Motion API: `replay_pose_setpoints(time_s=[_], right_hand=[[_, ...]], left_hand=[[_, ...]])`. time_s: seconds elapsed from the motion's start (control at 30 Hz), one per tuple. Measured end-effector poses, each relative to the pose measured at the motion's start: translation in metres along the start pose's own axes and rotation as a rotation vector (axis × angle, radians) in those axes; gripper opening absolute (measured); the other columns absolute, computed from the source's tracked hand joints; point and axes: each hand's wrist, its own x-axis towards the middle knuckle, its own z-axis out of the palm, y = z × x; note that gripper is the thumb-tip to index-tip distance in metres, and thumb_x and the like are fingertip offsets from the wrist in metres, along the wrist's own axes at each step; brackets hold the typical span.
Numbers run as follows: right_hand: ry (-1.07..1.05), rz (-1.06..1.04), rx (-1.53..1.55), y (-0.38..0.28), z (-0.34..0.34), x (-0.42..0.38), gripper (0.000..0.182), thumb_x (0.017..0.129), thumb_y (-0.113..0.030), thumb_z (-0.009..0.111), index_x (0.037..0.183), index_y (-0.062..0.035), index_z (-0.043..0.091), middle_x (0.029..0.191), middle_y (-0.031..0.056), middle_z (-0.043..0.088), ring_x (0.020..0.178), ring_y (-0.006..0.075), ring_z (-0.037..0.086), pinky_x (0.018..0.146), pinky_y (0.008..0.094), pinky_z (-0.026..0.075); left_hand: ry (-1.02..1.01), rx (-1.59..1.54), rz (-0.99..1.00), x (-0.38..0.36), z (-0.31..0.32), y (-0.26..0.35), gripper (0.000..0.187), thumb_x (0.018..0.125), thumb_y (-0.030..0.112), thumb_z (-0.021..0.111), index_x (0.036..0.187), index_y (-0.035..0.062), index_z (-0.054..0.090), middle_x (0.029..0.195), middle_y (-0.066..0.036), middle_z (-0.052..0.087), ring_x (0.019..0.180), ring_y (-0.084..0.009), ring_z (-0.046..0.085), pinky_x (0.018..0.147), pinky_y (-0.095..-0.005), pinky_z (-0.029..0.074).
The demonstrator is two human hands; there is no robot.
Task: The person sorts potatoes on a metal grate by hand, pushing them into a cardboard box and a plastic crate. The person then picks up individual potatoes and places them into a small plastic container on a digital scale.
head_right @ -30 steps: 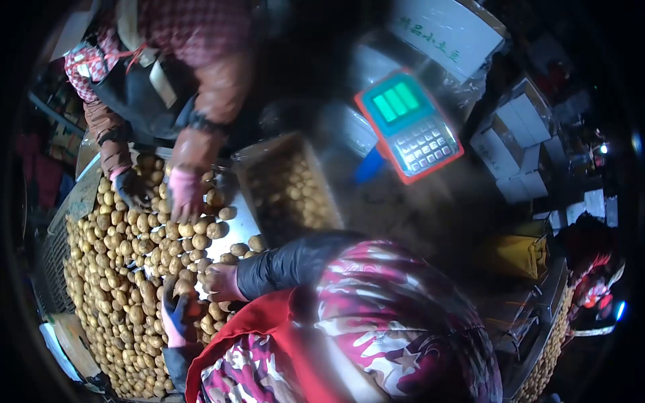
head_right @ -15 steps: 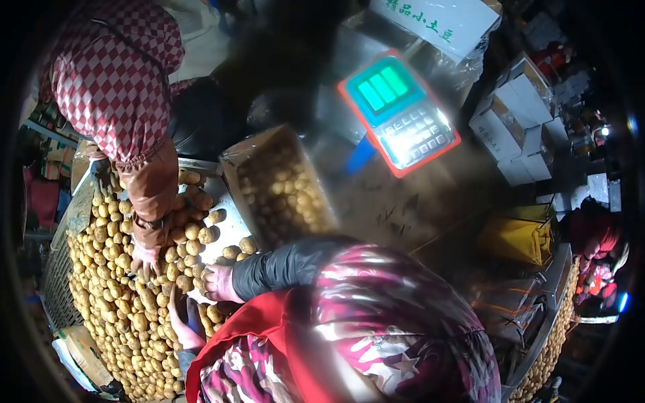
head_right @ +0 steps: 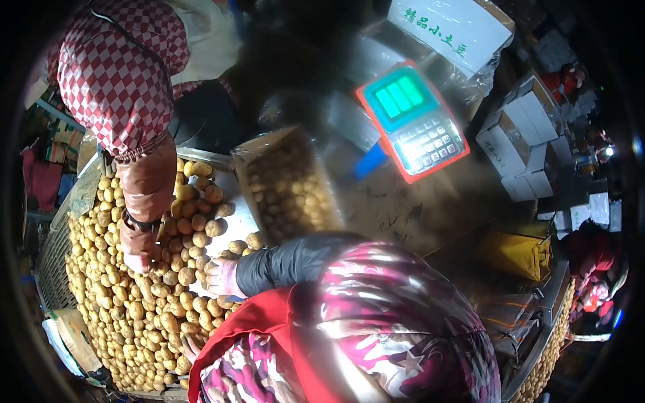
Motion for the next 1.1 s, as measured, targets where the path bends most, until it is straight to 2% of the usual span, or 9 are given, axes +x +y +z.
replay_pose_setpoints(time_s=[0.1,0.17,0.27,0.33,0.4,0.47,0.6,0.73,1.1], right_hand=[[-0.043,0.027,0.031,-0.002,-0.001,0.004,0.035,0.076,-0.035,0.072,0.105,-0.0147,0.069,0.117,0.0037,0.068,0.113,0.0271,0.062,0.102,0.0554,0.044],[-0.442,0.094,-0.009,-0.007,-0.036,0.018,0.033,0.081,-0.028,0.069,0.112,-0.0149,0.072,0.116,0.0039,0.071,0.113,0.0249,0.065,0.103,0.0528,0.045],[-0.538,0.054,-0.074,-0.004,-0.048,0.014,0.025,0.081,-0.027,0.07,0.104,-0.0174,0.074,0.101,0.0041,0.072,0.1,0.0248,0.069,0.092,0.0503,0.049],[-0.532,0.117,0.04,0.004,-0.029,0.004,0.037,0.079,-0.026,0.071,0.115,-0.0162,0.071,0.113,0.0085,0.071,0.109,0.0299,0.066,0.101,0.0546,0.044],[-0.433,0.013,0.045,0.008,-0.069,0.007,0.037,0.085,-0.021,0.068,0.121,-0.0161,0.066,0.123,0.0071,0.068,0.119,0.0268,0.063,0.1,0.0474,0.047],[-0.544,0.047,0.144,0.008,-0.076,0.015,0.048,0.082,-0.03,0.071,0.126,-0.0124,0.063,0.134,0.0122,0.063,0.129,0.0351,0.055,0.107,0.0533,0.042],[-0.386,-0.084,0.108,0.002,-0.08,0.022,0.053,0.084,-0.036,0.071,0.13,-0.011,0.063,0.133,0.012,0.064,0.13,0.0364,0.056,0.107,0.0526,0.042],[-0.492,-0.113,0.107,0.005,-0.081,0.03,0.05,0.085,-0.03,0.069,0.132,-0.0143,0.062,0.136,0.0116,0.063,0.133,0.0357,0.054,0.108,0.0525,0.041],[-0.508,-0.159,0.084,0.016,-0.06,0.061,0.062,0.073,-0.026,0.072,0.132,-0.0121,0.063,0.138,0.012,0.062,0.125,0.0337,0.058,0.102,0.0498,0.043]], left_hand=[[0.01,0.045,0.005,0.004,-0.003,0.005,0.066,0.095,0.025,0.073,0.154,0.0076,0.05,0.154,-0.026,0.051,0.134,-0.0439,0.056,0.109,-0.0528,0.049],[0.033,-0.087,-0.165,0.0,0.01,0.015,0.062,0.094,0.023,0.071,0.151,0.007,0.053,0.147,-0.026,0.057,0.131,-0.0439,0.058,0.105,-0.0513,0.051],[-0.025,0.025,-0.179,0.012,-0.038,0.065,0.059,0.086,0.026,0.074,0.138,0.0003,0.061,0.137,-0.027,0.062,0.126,-0.0452,0.058,0.107,-0.0516,0.047],[-0.02,-0.077,-0.147,0.013,-0.055,0.073,0.059,0.085,0.026,0.076,0.137,0.0009,0.061,0.142,-0.031,0.056,0.127,-0.0504,0.055,0.11,-0.059,0.043],[0.011,-0.133,-0.102,0.012,-0.046,0.06,0.058,0.085,0.025,0.077,0.136,0.0034,0.062,0.14,-0.027,0.058,0.126,-0.0486,0.055,0.109,-0.058,0.044],[0.058,-0.112,-0.161,0.009,-0.052,0.056,0.056,0.086,0.024,0.078,0.137,0.0051,0.063,0.14,-0.025,0.059,0.126,-0.0471,0.055,0.108,-0.0568,0.044],[0.202,-0.052,-0.383,-0.022,-0.041,0.002,0.057,0.088,0.024,0.077,0.14,0.0074,0.061,0.142,-0.021,0.059,0.129,-0.0444,0.054,0.11,-0.0553,0.043],[0.202,0.078,-0.72,-0.03,-0.035,-0.03,0.059,0.089,0.033,0.075,0.142,0.0101,0.06,0.146,-0.02,0.057,0.135,-0.0414,0.051,0.115,-0.0547,0.039],[0.285,-0.035,-0.872,0.044,-0.034,-0.127,0.065,0.089,0.043,0.075,0.144,0.011,0.06,0.149,-0.022,0.055,0.138,-0.0419,0.05,0.116,-0.0527,0.04]])
